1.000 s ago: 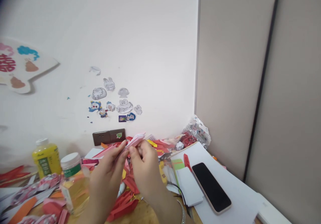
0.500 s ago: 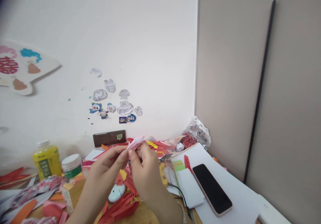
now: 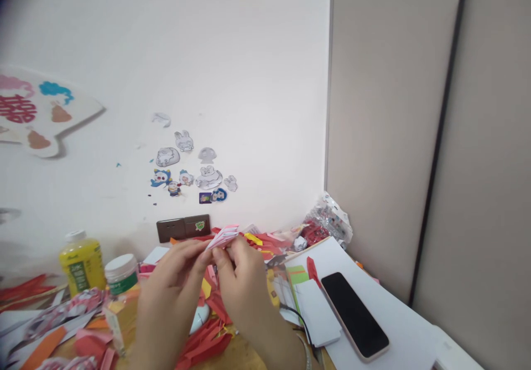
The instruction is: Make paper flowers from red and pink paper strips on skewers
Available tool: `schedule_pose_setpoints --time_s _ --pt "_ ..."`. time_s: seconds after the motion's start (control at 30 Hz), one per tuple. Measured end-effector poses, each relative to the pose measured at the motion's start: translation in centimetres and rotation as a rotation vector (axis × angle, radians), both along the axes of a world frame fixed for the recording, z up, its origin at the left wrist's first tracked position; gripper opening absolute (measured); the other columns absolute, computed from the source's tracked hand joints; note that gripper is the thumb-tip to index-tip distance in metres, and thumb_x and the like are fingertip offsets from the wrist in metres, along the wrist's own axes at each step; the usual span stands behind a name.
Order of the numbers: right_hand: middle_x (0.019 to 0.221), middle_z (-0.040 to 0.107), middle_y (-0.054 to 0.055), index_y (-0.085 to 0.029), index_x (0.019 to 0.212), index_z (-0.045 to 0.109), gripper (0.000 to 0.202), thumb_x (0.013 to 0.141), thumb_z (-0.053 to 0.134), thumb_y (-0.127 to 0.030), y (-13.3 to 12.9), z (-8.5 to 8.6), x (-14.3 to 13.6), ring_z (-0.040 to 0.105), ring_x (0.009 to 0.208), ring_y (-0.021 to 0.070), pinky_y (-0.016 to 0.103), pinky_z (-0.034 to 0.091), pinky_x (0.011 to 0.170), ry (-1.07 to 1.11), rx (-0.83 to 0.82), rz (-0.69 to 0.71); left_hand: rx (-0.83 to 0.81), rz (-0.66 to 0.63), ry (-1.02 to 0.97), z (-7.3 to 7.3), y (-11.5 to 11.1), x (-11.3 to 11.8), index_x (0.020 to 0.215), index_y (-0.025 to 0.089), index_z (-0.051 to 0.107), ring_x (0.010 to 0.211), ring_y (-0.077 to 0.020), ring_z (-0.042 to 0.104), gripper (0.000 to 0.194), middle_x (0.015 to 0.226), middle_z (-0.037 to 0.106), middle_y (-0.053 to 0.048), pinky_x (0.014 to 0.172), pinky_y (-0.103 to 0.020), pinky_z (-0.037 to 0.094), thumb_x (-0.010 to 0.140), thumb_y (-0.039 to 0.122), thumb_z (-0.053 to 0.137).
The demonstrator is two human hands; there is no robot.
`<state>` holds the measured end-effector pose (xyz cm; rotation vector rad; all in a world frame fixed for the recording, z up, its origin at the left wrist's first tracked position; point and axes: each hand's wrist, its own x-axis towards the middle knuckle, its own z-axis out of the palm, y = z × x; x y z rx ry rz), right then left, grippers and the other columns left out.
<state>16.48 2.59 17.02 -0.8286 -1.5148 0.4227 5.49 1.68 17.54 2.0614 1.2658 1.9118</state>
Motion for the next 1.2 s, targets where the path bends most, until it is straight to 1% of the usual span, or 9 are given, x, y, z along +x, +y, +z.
schedule_pose_setpoints --time_s 0.1,0.23,0.4,0.5,0.63,0.87,0.97,1.1,1.2 --pt "0.061 0.05 -0.002 -0.018 0.072 0.049 0.017 0.087 0.045 -0.027 -0.3 0.2 0.1 0.046 0.055 0.012 0.022 0.031 0.052 -0.054 0.025 -0.05 0.02 0.016 0.086 0.2 -0.2 -0.1 0.09 0.021 0.063 0.084 -0.0186 0.06 0.017 0.089 0.065 -0.005 0.073 -0.029 0.048 0.087 0.03 0.049" --pt "0.06 0.05 -0.002 -0.018 0.072 0.049 0.019 0.087 0.043 -0.028 -0.8 0.6 0.0 0.045 0.054 0.0124 0.022 0.028 0.05 -0.126 -0.022 -0.098 -0.072 -0.026 0.014 0.5 -0.4 -0.1 0.083 0.021 0.061 0.073 -0.0191 0.06 0.02 0.078 0.063 -0.003 0.065 -0.03 0.048 0.086 0.036 0.049" --pt "0.064 0.054 0.0 -0.019 0.076 0.05 0.017 0.088 0.043 -0.029 -1.1 0.9 -0.1 0.048 0.057 0.0137 0.022 0.029 0.051 -0.139 -0.078 -0.122 -0.093 -0.068 0.018 0.8 -0.4 -0.1 0.086 0.021 0.06 0.073 -0.0185 0.059 0.018 0.079 0.061 -0.002 0.064 -0.029 0.047 0.087 0.035 0.048" --pt "0.065 0.054 0.0 -0.019 0.077 0.05 0.016 0.088 0.043 -0.028 -1.1 1.0 0.0 0.048 0.057 0.0137 0.022 0.03 0.052 -0.13 -0.092 -0.101 -0.065 -0.08 0.067 1.0 -0.3 -0.2 0.085 0.021 0.06 0.072 -0.0171 0.059 0.017 0.078 0.061 -0.001 0.062 -0.027 0.046 0.087 0.031 0.047" --pt "0.062 0.051 -0.002 -0.019 0.074 0.049 0.015 0.087 0.046 -0.027 -0.9 1.0 0.3 0.047 0.057 0.0132 0.022 0.03 0.052 -0.138 -0.076 -0.085 -0.066 -0.101 0.112 1.1 -0.2 -0.5 0.083 0.021 0.058 0.068 -0.0157 0.057 0.015 0.076 0.061 -0.001 0.06 -0.025 0.044 0.087 0.029 0.046" --pt "0.062 0.052 -0.003 -0.019 0.074 0.048 0.014 0.086 0.049 -0.025 -0.3 0.8 0.9 0.048 0.057 0.012 0.021 0.03 0.053 -0.163 -0.02 -0.023 -0.108 -0.135 0.171 1.1 0.0 -0.7 0.08 0.021 0.055 0.067 -0.0162 0.055 0.017 0.074 0.058 0.0 0.06 -0.025 0.043 0.089 0.031 0.043" --pt "0.061 0.052 -0.004 -0.019 0.072 0.048 0.015 0.085 0.051 -0.025 0.0 0.9 1.1 0.047 0.056 0.0115 0.021 0.031 0.052 -0.167 -0.025 -0.001 -0.119 -0.152 0.204 1.2 0.2 -0.7 0.081 0.02 0.054 0.067 -0.0169 0.054 0.018 0.074 0.058 -0.001 0.06 -0.026 0.042 0.089 0.031 0.041" --pt "0.062 0.052 -0.004 -0.019 0.077 0.052 0.01 0.085 0.051 -0.025 0.1 1.0 1.5 0.047 0.057 0.0114 0.021 0.032 0.052 -0.165 -0.081 0.08 -0.193 -0.181 0.218 1.3 0.5 -1.0 0.078 0.02 0.052 0.065 -0.0176 0.053 0.022 0.071 0.057 -0.002 0.06 -0.028 0.043 0.088 0.034 0.039" --pt "0.064 0.053 -0.003 -0.018 0.079 0.054 0.009 0.084 0.051 -0.025 0.3 1.0 1.6 0.048 0.059 0.0119 0.022 0.034 0.054 -0.143 -0.109 0.132 -0.258 -0.224 0.195 1.1 0.7 -1.0 0.079 0.019 0.053 0.063 -0.0176 0.054 0.024 0.069 0.057 -0.002 0.057 -0.028 0.045 0.088 0.035 0.039"
